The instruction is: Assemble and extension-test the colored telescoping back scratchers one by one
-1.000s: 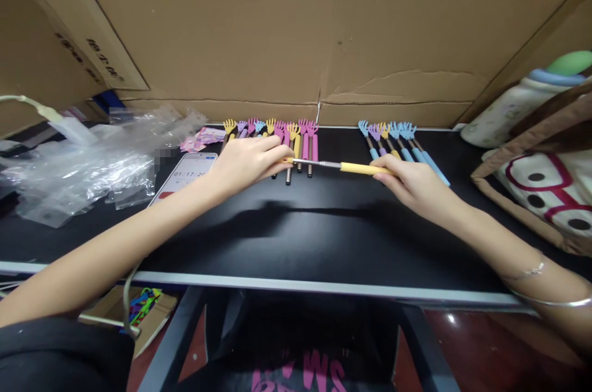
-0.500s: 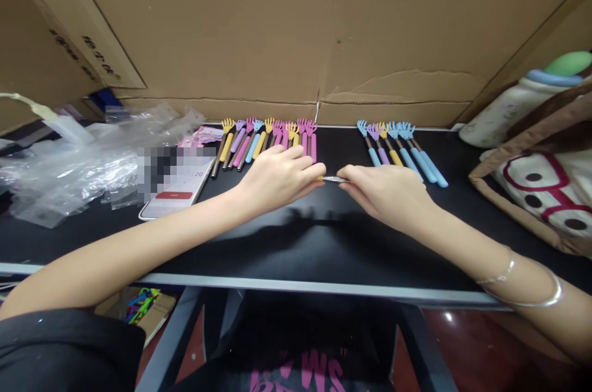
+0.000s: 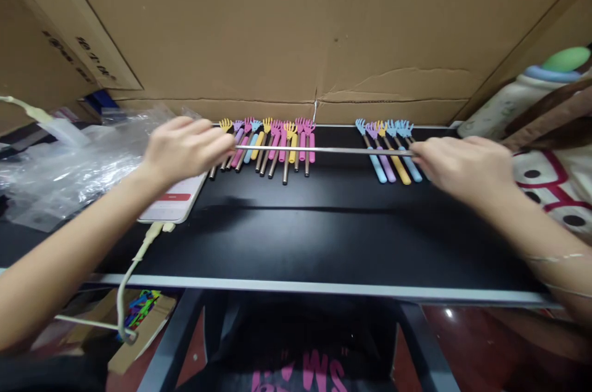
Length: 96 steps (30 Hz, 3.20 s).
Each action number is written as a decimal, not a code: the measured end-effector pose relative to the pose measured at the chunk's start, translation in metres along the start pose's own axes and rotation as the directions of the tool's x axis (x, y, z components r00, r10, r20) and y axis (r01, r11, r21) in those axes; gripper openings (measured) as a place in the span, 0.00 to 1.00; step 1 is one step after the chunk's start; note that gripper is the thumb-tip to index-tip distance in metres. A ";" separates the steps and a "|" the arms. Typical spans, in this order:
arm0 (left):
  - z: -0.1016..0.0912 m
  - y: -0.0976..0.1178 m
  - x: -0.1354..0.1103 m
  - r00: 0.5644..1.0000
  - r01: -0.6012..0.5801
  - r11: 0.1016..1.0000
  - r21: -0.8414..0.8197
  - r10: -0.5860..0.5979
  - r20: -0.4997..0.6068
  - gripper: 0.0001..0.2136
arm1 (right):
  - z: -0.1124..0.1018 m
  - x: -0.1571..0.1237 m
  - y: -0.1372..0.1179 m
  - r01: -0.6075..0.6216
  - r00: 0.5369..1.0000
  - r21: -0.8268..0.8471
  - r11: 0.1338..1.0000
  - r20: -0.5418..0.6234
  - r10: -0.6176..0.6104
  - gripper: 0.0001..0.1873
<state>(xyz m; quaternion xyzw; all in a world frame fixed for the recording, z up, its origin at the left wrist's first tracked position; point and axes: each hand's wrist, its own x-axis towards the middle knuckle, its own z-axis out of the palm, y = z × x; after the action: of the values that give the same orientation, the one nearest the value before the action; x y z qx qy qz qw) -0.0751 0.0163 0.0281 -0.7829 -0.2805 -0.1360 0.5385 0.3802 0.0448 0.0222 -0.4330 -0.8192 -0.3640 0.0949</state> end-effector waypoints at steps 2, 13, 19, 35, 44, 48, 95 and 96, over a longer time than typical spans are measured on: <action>0.005 -0.022 -0.033 0.999 0.005 0.998 0.064 -0.007 0.042 0.13 | 0.013 -0.019 0.032 -0.101 0.993 -0.037 0.994 0.065 0.103 0.18; 0.006 -0.051 -0.083 0.939 0.307 0.916 -0.258 -0.248 0.238 0.15 | 0.021 -0.053 0.078 -0.260 0.953 0.066 0.963 0.179 0.245 0.08; 0.009 -0.054 -0.097 0.927 0.322 0.914 -0.247 -0.251 0.277 0.17 | 0.023 -0.061 0.089 -0.274 0.946 0.077 0.959 0.201 0.254 0.11; 0.020 -0.047 -0.081 0.951 0.247 0.945 -0.215 -0.194 0.239 0.15 | 0.040 -0.028 0.062 -0.095 0.988 0.190 0.977 0.141 0.068 0.11; 0.008 0.056 0.034 0.997 0.056 0.918 -0.393 -0.034 0.064 0.17 | -0.009 0.025 -0.076 0.194 0.977 0.200 0.960 -0.125 -0.171 0.19; -0.008 0.071 0.053 0.994 0.092 0.906 -0.414 -0.059 0.091 0.17 | -0.019 0.030 -0.094 0.185 0.979 0.217 0.958 -0.131 -0.160 0.20; 0.024 -0.056 -0.092 0.994 0.073 0.996 -0.043 -0.069 0.090 0.15 | 0.030 -0.045 0.092 -0.300 0.907 0.102 0.948 0.339 0.250 0.17; 0.025 -0.057 -0.091 0.995 0.058 0.998 -0.028 -0.056 0.083 0.15 | 0.031 -0.043 0.091 -0.306 0.907 0.109 0.946 0.337 0.254 0.17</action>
<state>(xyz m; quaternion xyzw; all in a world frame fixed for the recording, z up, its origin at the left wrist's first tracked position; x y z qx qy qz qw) -0.1837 0.0279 0.0152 -0.7876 -0.3225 -0.1232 0.5103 0.4822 0.0712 0.0263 -0.5902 -0.7793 -0.2052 0.0472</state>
